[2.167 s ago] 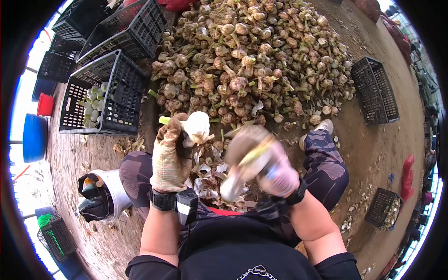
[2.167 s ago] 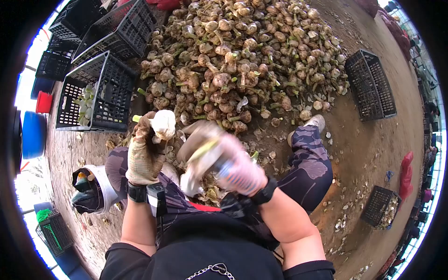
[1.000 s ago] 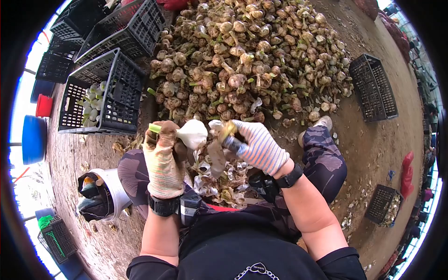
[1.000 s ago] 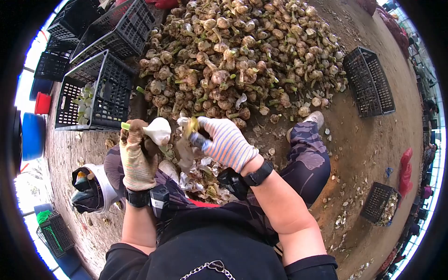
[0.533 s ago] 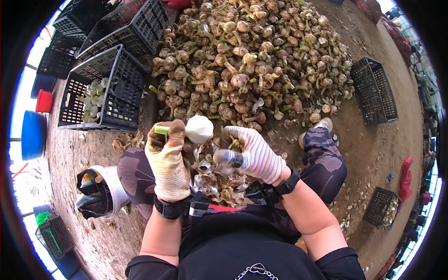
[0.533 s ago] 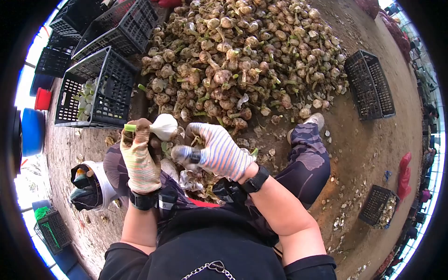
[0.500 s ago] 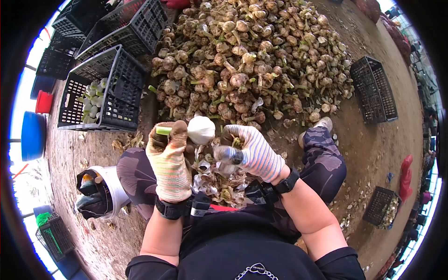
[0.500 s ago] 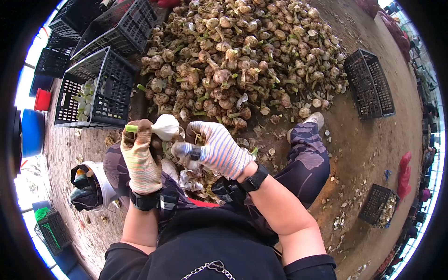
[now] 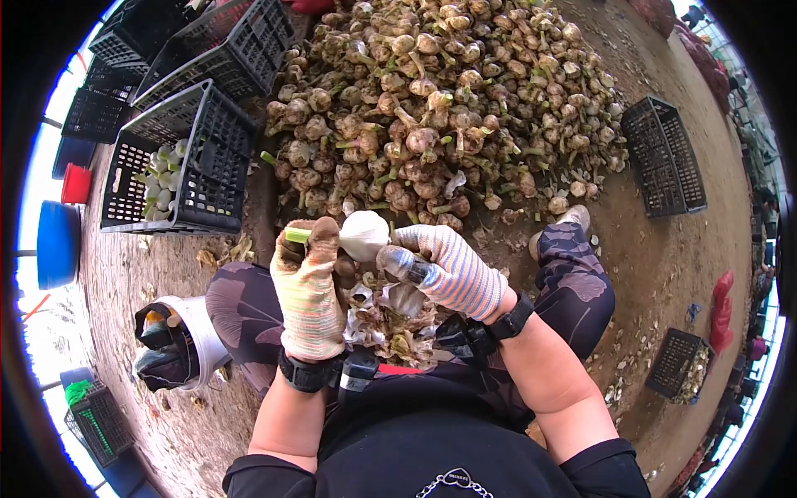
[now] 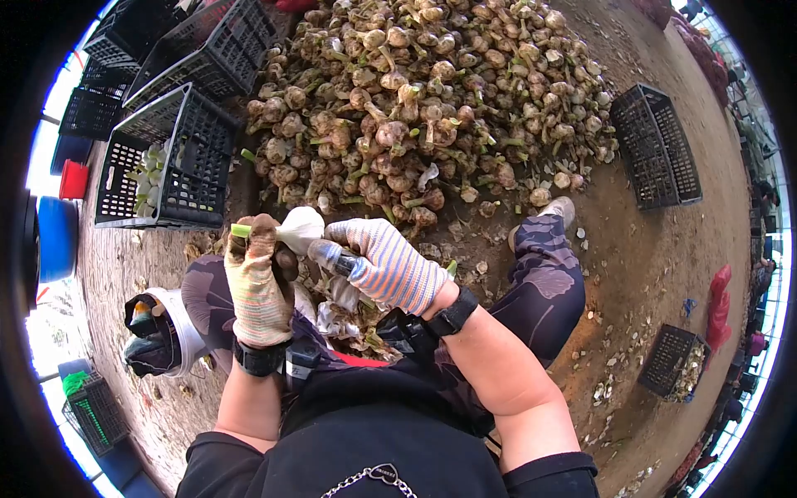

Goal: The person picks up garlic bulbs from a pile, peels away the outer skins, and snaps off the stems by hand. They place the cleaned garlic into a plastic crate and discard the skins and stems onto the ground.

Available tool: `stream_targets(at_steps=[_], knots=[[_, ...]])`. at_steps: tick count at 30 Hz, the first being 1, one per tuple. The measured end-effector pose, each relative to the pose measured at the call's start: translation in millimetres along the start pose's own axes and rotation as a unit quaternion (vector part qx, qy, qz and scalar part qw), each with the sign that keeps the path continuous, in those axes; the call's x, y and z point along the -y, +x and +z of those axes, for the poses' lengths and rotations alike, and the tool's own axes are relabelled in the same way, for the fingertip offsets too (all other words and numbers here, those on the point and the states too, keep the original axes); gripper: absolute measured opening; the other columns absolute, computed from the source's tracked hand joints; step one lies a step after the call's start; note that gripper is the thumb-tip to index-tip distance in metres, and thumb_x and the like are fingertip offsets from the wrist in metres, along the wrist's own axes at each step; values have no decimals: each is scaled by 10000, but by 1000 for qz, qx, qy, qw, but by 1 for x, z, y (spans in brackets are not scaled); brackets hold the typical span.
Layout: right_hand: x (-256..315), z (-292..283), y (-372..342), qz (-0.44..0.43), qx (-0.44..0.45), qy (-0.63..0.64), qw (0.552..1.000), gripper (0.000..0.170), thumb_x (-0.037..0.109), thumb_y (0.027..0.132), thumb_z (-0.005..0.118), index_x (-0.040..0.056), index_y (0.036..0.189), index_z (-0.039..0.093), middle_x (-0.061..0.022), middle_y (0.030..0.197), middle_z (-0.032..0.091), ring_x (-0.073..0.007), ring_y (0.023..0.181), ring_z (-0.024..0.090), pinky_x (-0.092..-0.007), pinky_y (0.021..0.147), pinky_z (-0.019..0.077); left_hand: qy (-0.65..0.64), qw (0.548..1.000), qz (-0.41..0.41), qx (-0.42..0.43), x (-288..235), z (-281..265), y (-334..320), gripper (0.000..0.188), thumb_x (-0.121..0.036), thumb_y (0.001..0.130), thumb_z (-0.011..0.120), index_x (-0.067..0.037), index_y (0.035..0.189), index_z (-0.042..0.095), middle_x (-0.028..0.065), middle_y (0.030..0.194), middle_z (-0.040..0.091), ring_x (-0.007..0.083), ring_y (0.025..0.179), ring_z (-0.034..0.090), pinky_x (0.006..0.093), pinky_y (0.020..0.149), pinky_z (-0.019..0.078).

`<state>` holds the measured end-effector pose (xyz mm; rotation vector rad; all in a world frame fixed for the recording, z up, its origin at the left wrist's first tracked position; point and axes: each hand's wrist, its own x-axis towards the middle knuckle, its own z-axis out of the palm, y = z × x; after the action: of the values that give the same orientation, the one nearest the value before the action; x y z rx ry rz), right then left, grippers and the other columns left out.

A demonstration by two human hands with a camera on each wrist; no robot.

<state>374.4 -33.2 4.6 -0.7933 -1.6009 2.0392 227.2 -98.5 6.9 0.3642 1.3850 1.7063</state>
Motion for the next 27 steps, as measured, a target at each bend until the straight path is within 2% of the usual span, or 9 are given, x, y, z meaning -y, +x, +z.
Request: stream_targets(at_steps=[6, 14, 16, 18, 20, 23, 24, 25, 27], knots=[[-18, -3, 1, 25, -2, 67, 997, 206, 190, 893, 587, 4, 949, 653, 42, 767, 600, -15, 707, 497, -199, 639, 426, -259, 943, -187, 96, 1, -21, 12, 194, -296, 892, 615, -105, 894, 581, -18, 704, 576, 27, 531, 477, 161, 430, 359], [-27, -4, 1, 75, -25, 26, 997, 217, 225, 901, 566, 26, 898, 653, 6, 652, 580, -61, 531, 550, -235, 491, 432, -338, 933, -118, 18, -19, -53, 59, 219, -289, 853, 657, -82, 893, 599, -31, 669, 543, 27, 510, 450, 148, 424, 392], [-23, -1, -3, 62, 72, -226, 969, 213, 250, 871, 583, 58, 929, 652, -77, 640, 600, -163, 545, 600, -294, 524, 463, -313, 937, 43, -150, -52, -53, 87, 298, -240, 869, 617, 1, 1038, 571, 13, 671, 566, 63, 462, 460, 176, 401, 441], [-26, 9, -7, 7, 129, -408, 904, 213, 231, 747, 631, 91, 905, 660, -145, 665, 617, -327, 660, 626, -400, 608, 490, -539, 839, 46, 64, -86, -88, 123, 333, -175, 867, 572, 53, 1102, 513, 94, 795, 601, 87, 557, 516, 203, 456, 476], [-5, 20, -10, 18, 216, -478, 851, 191, 230, 730, 641, 82, 849, 639, -154, 659, 609, -341, 664, 624, -399, 599, 487, -482, 865, 35, 137, -76, -90, 148, 242, -155, 870, 555, 16, 1041, 553, 76, 816, 609, 84, 592, 537, 187, 482, 472], [-4, 25, -15, 12, 261, -418, 870, 224, 290, 760, 634, 73, 795, 590, -159, 639, 592, -362, 641, 599, -414, 572, 470, 58, 996, 2, 67, -2, -29, 150, 163, -150, 869, 567, -64, 1006, 581, 55, 884, 633, 100, 619, 577, 195, 518, 474], [-16, 25, -19, -28, 242, -401, 883, 482, 542, 864, 487, 67, 798, 547, -148, 632, 559, -380, 610, 574, -427, 531, 439, 99, 984, -38, 143, 34, -13, 138, 146, -131, 853, 589, -74, 987, 603, 59, 881, 652, 111, 668, 610, 207, 528, 477], [-16, 25, -21, -33, 217, -405, 888, 294, 358, 792, 552, 65, 790, 553, -146, 607, 557, -364, 610, 586, -426, 533, 446, 203, 946, -112, 227, 81, -15, 149, 158, -128, 839, 601, -76, 985, 628, 58, 891, 662, 128, 730, 637, 220, 560, 499], [-15, 19, -23, -31, 186, -404, 895, 142, 175, 719, 617, 62, 781, 559, -144, 582, 554, -349, 610, 598, -425, 535, 454, 573, 749, 27, 331, 152, -6, 145, 265, -178, 786, 654, -95, 1038, 640, 105, 970, 669, 267, 834, 650, 336, 707, 529]])
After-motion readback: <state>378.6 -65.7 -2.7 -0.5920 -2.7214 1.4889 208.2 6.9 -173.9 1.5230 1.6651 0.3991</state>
